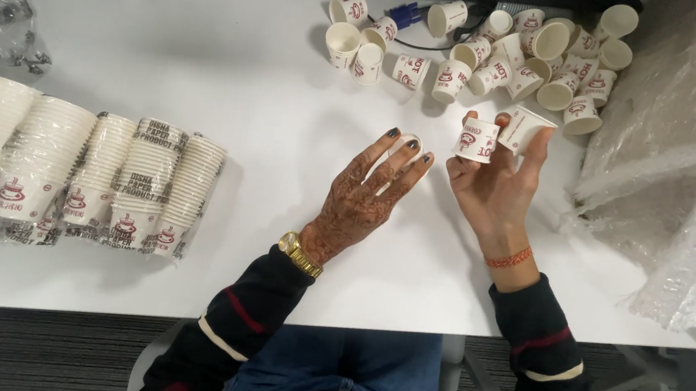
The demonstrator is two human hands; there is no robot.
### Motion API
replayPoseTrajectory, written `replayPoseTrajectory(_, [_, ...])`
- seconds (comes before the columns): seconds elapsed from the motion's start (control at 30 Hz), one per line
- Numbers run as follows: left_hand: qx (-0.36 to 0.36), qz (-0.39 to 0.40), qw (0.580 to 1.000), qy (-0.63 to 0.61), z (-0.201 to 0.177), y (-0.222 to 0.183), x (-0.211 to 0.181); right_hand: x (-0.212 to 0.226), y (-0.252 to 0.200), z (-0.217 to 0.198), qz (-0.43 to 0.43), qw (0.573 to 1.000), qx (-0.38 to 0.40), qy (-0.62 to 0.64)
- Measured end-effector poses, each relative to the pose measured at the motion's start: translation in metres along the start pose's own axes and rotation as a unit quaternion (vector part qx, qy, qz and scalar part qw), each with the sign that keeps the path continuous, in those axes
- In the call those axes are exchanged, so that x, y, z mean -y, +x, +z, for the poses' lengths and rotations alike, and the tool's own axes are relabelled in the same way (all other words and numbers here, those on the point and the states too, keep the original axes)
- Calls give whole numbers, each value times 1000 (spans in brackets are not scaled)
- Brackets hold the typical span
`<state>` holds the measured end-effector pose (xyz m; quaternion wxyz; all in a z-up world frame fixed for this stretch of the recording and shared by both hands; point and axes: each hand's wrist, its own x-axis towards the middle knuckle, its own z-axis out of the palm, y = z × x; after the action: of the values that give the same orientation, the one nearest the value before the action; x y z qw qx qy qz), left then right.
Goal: The recorder is sorting paper coffee cups from a large box onto a table, then stacking them and placing them into plastic sleeves.
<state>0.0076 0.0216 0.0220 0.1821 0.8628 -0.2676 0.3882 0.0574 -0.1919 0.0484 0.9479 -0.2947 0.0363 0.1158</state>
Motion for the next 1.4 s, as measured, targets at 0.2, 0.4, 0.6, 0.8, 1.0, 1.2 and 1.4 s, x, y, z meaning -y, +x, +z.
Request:
replayPoseTrajectory(0.2, [13, 36, 993, -108, 1, 8, -5, -1, 4, -9, 4, 999, 27, -19])
replayPoseTrajectory(0.4, [16, -13, 997, -79, 10, -4, -2, -7, 5, -13, 20, 996, 62, -54])
replayPoseTrajectory(0.6, [16, -78, 989, -125, 6, 3, -1, -9, 4, -11, 36, 994, 34, -100])
replayPoseTrajectory(0.8, [49, -85, 978, -184, 10, 4, -2, -14, 6, -24, 45, 986, 79, -137])
replayPoseTrajectory(1.0, [40, -130, 972, -194, 20, -1, 5, -23, 4, -26, 86, 989, 46, -113])
replayPoseTrajectory(1.2, [24, -115, 979, -166, 17, 3, 6, -21, 7, -28, 82, 988, 92, -91])
replayPoseTrajectory(1.4, [36, -170, 958, -228, 18, 4, 2, -15, -3, -7, -31, 980, 123, -151])
